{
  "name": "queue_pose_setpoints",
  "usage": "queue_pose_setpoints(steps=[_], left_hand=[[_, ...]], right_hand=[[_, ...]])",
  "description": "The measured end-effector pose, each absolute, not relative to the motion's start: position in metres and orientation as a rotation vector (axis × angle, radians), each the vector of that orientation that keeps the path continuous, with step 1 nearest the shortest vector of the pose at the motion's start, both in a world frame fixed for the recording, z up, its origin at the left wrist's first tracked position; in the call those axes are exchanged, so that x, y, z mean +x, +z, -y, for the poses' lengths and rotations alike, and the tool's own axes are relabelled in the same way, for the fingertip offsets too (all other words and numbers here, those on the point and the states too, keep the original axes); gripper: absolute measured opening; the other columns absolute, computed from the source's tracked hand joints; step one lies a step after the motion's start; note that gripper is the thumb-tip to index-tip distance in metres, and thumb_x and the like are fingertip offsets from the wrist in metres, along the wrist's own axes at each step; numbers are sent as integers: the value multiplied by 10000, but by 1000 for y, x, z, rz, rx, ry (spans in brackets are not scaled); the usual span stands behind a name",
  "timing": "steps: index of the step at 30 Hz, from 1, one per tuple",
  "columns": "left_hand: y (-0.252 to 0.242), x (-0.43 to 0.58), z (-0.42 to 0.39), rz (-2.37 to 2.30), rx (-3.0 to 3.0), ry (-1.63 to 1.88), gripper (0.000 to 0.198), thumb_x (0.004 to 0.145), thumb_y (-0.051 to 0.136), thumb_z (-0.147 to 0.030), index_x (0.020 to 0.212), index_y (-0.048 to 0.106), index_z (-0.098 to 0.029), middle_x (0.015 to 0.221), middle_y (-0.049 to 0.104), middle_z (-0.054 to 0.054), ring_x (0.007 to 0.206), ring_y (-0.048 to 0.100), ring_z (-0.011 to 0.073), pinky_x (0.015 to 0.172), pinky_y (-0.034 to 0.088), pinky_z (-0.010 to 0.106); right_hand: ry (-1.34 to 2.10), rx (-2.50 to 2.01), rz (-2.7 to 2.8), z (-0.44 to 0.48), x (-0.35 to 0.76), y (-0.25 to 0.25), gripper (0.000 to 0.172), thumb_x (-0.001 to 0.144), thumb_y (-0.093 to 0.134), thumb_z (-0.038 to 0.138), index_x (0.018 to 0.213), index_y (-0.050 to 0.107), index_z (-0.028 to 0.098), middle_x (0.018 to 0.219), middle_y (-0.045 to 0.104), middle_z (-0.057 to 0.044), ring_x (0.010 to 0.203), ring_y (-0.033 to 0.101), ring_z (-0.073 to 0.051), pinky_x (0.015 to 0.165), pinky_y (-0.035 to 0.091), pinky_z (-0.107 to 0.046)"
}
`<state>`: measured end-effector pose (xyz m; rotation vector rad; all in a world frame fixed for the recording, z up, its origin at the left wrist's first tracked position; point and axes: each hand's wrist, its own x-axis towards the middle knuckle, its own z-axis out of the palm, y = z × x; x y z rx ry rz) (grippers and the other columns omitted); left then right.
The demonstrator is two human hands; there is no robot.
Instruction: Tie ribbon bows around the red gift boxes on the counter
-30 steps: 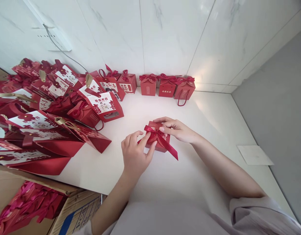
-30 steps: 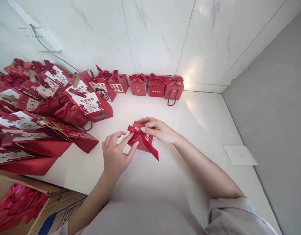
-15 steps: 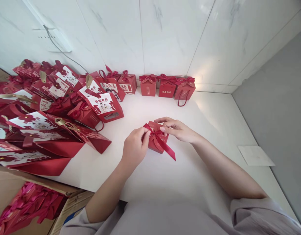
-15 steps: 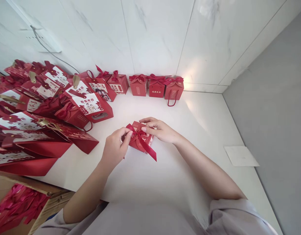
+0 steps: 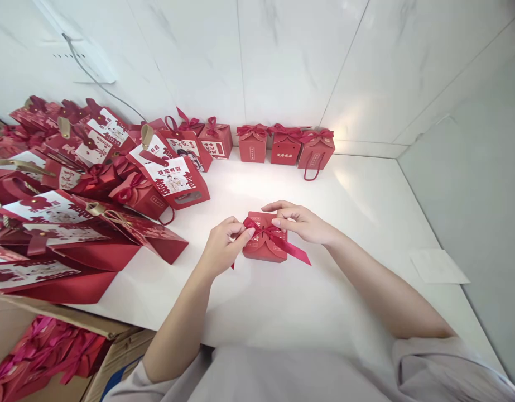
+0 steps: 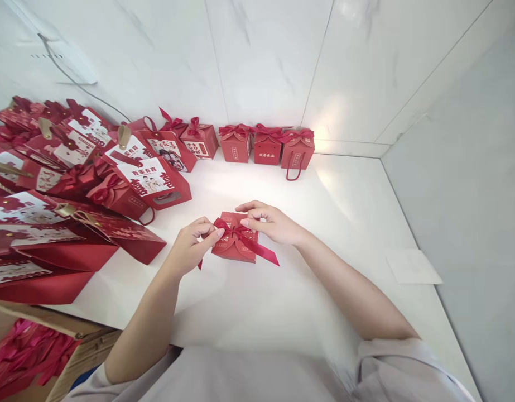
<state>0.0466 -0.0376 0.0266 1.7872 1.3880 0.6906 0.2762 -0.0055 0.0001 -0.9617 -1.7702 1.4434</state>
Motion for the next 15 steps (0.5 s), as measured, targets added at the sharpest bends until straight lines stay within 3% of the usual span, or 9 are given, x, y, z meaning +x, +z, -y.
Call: queue_pose_setpoints(steps=[9,12,15], left_hand=[[21,45,34,-1309,1726,645,386,870,543,-358,552,442,-163,712,444,-12,617,433,100,553,356,238],[24,41,33,-1301,1727,620,370,863,551,-376,561,533,-164,718,489,-2,643,467,109,562,367,235],[30,32,33,-1237,1706,497,347,856,563,-419,629,647,-170,730,578,14,642,513,118,570,384,238]], right_hand=[[1553,-855,1712,4,273,-7,324,922,552,405,706,657,188,1286,550,-51,1086,583,-211,924,475,-387],[1587,-851,1682,4,272,-8,278,928,542,407,814,695,204,1304,545,-53,1046,595,-206,881,487,-383],[1573,-866,1670,3,273,-6,267,935,533,405,884,716,218,1270,568,-54,1082,580,-209,933,459,-389]])
